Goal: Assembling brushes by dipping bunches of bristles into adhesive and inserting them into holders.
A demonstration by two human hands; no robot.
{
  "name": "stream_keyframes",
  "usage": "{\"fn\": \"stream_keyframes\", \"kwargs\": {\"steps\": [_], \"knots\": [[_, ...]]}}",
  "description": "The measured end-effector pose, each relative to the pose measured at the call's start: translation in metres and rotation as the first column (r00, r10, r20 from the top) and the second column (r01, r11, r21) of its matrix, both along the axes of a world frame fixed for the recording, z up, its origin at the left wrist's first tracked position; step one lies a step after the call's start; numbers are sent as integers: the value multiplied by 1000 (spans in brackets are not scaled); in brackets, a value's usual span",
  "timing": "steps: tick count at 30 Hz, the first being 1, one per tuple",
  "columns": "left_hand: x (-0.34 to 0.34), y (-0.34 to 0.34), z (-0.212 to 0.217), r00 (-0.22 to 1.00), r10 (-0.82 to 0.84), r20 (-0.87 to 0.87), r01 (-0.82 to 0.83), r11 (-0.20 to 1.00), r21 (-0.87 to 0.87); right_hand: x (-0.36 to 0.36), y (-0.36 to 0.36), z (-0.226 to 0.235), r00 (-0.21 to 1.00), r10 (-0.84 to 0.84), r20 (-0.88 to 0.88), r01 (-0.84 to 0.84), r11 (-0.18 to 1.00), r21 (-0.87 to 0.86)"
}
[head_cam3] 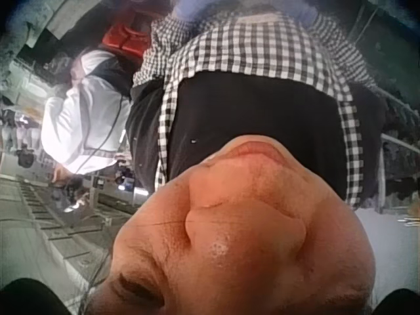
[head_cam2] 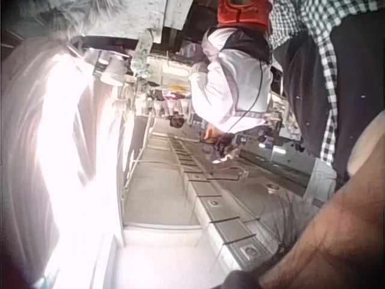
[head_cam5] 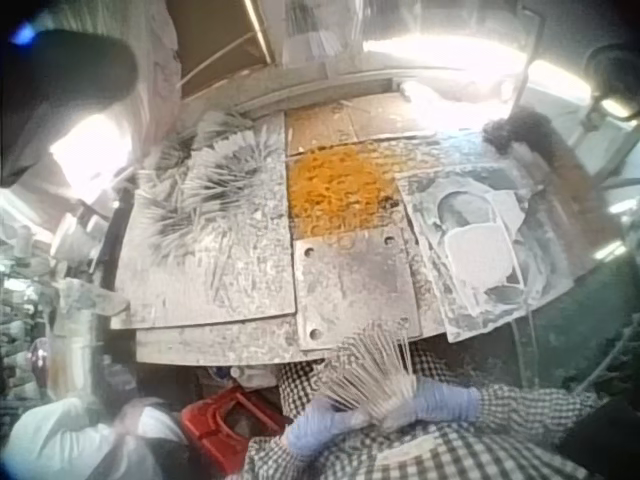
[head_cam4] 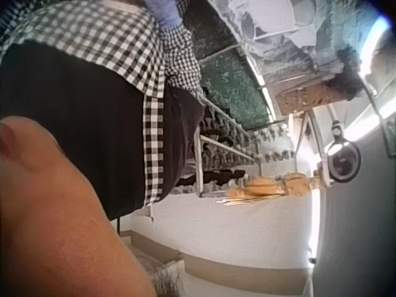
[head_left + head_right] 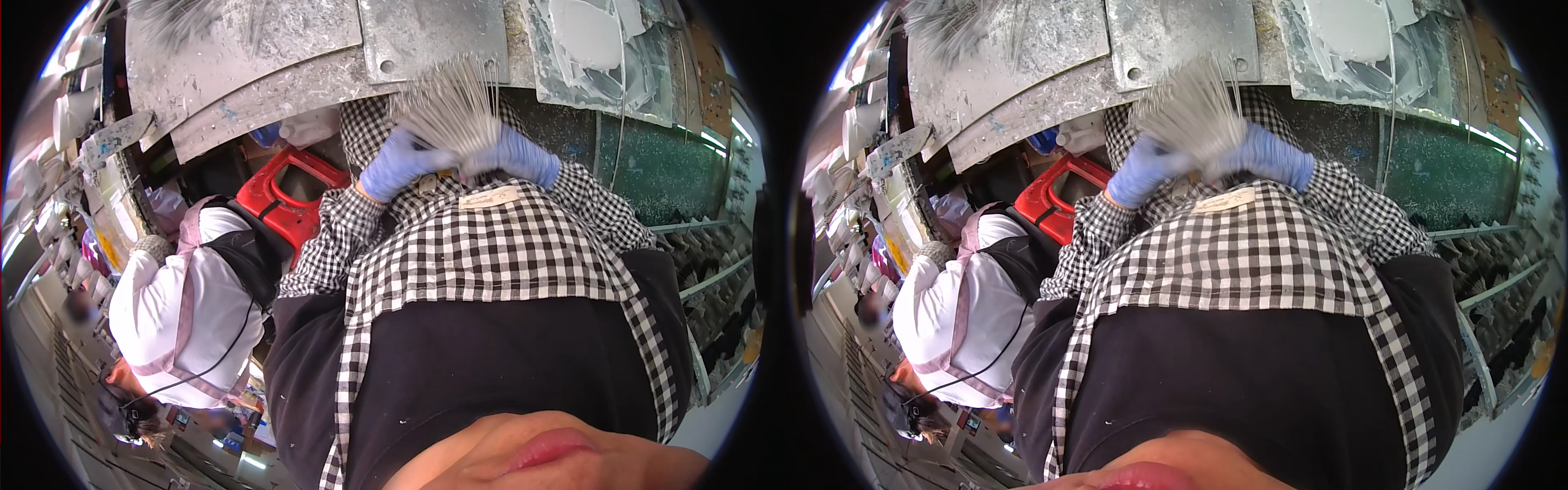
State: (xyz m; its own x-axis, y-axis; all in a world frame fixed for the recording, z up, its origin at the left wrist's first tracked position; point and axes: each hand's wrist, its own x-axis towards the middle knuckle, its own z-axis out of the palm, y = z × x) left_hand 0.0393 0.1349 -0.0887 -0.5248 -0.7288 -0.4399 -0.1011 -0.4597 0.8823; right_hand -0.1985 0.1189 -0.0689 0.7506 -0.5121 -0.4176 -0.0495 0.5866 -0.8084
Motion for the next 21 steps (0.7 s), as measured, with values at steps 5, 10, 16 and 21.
{"fn": "stream_keyframes", "kwargs": {"steps": [5, 10, 16, 21], "knots": [[-35, -39, 40, 741, 191, -644, -209, 977, 50, 20, 9, -31, 998, -4, 61, 18, 974, -228], [-43, -66, 92, 947, -55, -317, -197, 679, -707, -5, -36, 12, 988, 151, -40, -154, 900, -408], [-54, -122, 70, 940, 197, -280, -300, 77, -951, 25, -100, -9, 841, -541, 4, 18, 20, -1000], [-52, -125, 41, 877, 477, -48, -156, 190, -969, 50, -109, 10, 248, -676, -694, -854, 185, -486]]}}
